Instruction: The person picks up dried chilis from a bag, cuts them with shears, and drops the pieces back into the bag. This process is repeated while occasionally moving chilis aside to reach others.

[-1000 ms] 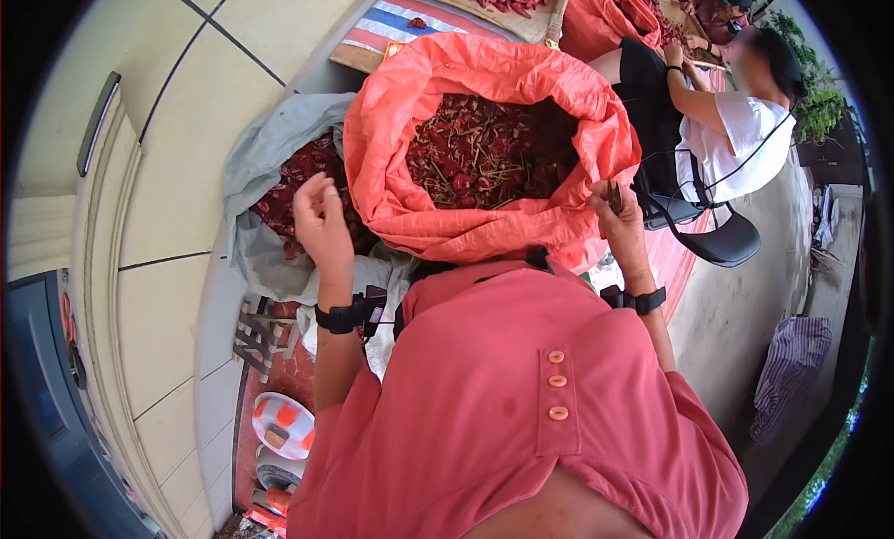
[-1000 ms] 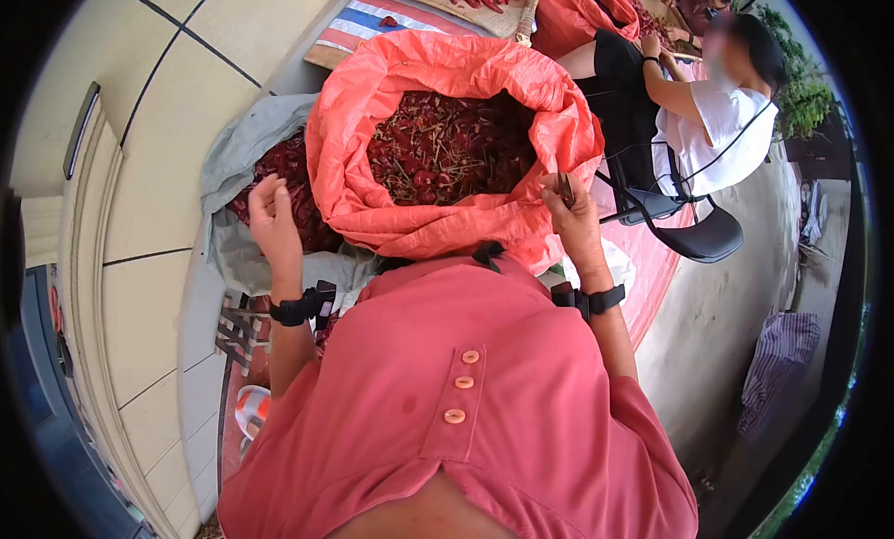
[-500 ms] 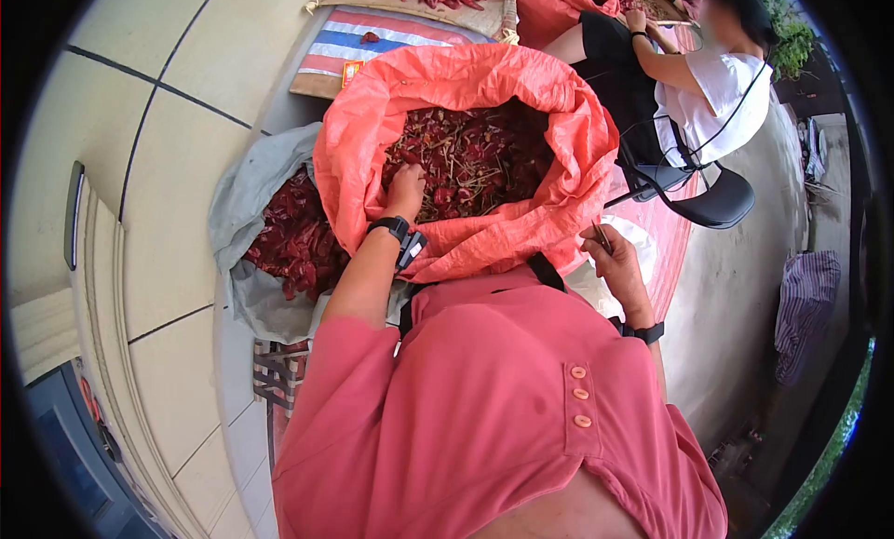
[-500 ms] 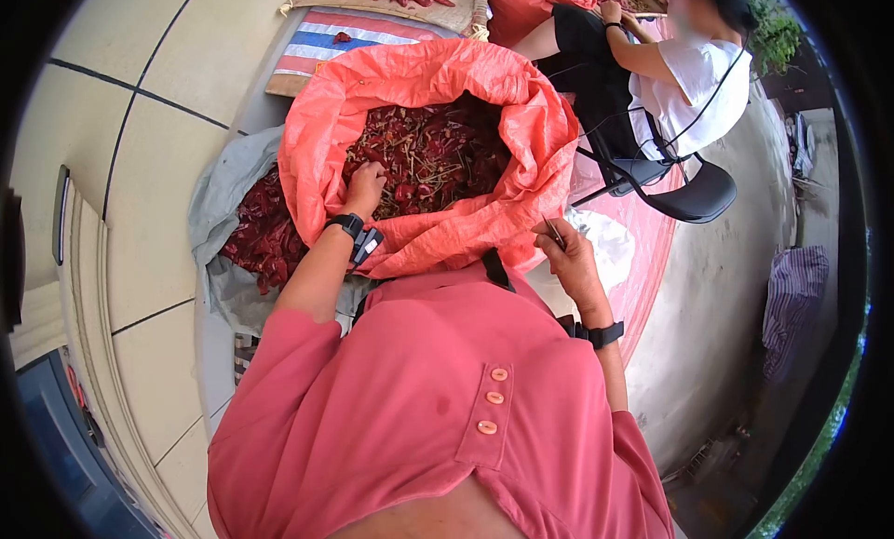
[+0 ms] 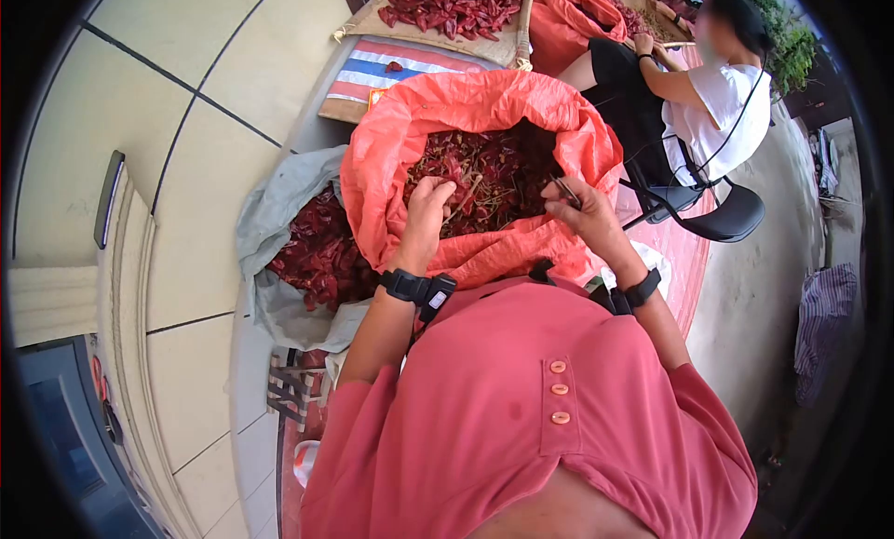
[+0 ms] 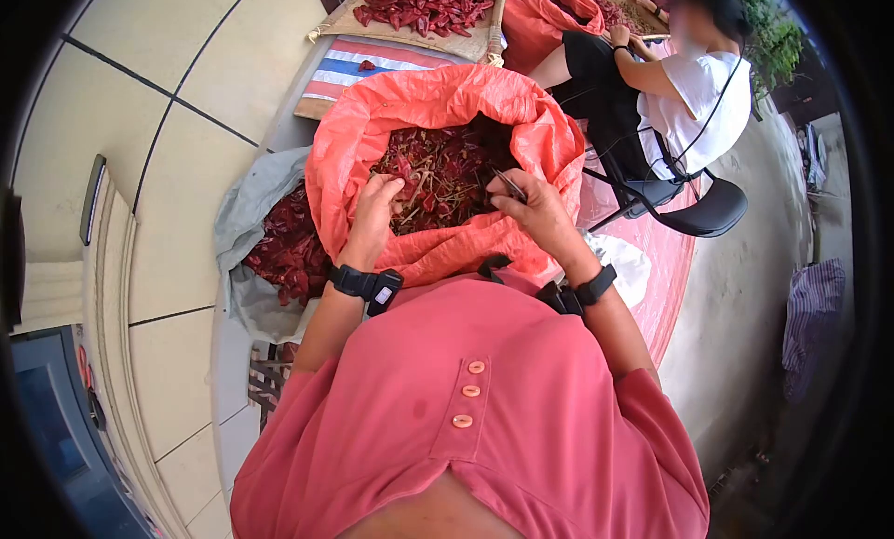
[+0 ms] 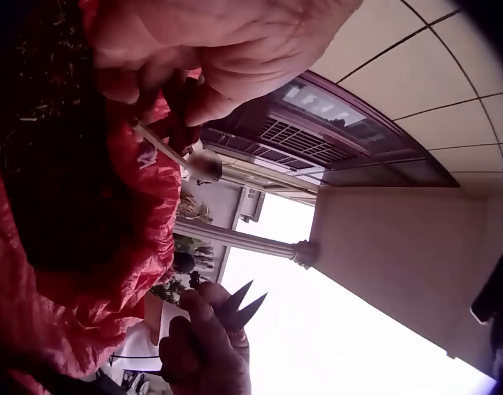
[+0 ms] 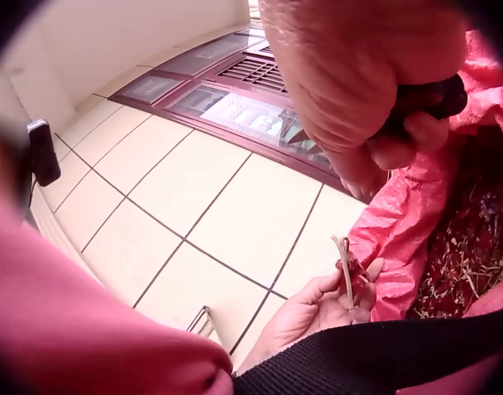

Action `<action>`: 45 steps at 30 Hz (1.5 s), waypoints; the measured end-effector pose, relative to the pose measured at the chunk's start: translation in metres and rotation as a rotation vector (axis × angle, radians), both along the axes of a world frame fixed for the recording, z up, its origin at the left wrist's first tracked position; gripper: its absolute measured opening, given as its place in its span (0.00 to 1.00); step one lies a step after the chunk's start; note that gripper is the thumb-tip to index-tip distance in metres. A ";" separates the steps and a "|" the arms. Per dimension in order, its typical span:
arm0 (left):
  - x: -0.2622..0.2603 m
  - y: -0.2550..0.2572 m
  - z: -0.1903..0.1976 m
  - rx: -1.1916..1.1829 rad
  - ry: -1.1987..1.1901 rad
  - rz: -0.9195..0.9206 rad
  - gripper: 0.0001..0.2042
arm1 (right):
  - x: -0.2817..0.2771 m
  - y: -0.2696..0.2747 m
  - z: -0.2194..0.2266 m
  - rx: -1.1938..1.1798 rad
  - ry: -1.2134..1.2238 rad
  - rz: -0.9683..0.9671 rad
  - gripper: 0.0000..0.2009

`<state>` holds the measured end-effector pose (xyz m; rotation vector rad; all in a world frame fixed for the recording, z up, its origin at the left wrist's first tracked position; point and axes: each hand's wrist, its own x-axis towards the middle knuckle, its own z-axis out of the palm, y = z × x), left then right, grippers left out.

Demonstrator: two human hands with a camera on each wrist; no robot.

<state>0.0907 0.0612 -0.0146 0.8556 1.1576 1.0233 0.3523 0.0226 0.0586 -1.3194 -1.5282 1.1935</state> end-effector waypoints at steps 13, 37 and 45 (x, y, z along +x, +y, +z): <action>0.018 -0.041 0.036 -0.054 -0.675 -0.042 0.06 | -0.061 0.034 0.006 -0.246 0.452 0.133 0.08; 0.044 -0.049 0.070 0.298 0.107 -0.154 0.19 | -0.045 0.013 0.045 0.128 -0.040 0.210 0.07; 0.041 -0.051 0.070 0.302 0.010 -0.155 0.15 | -0.052 0.012 0.042 0.369 -0.174 0.197 0.07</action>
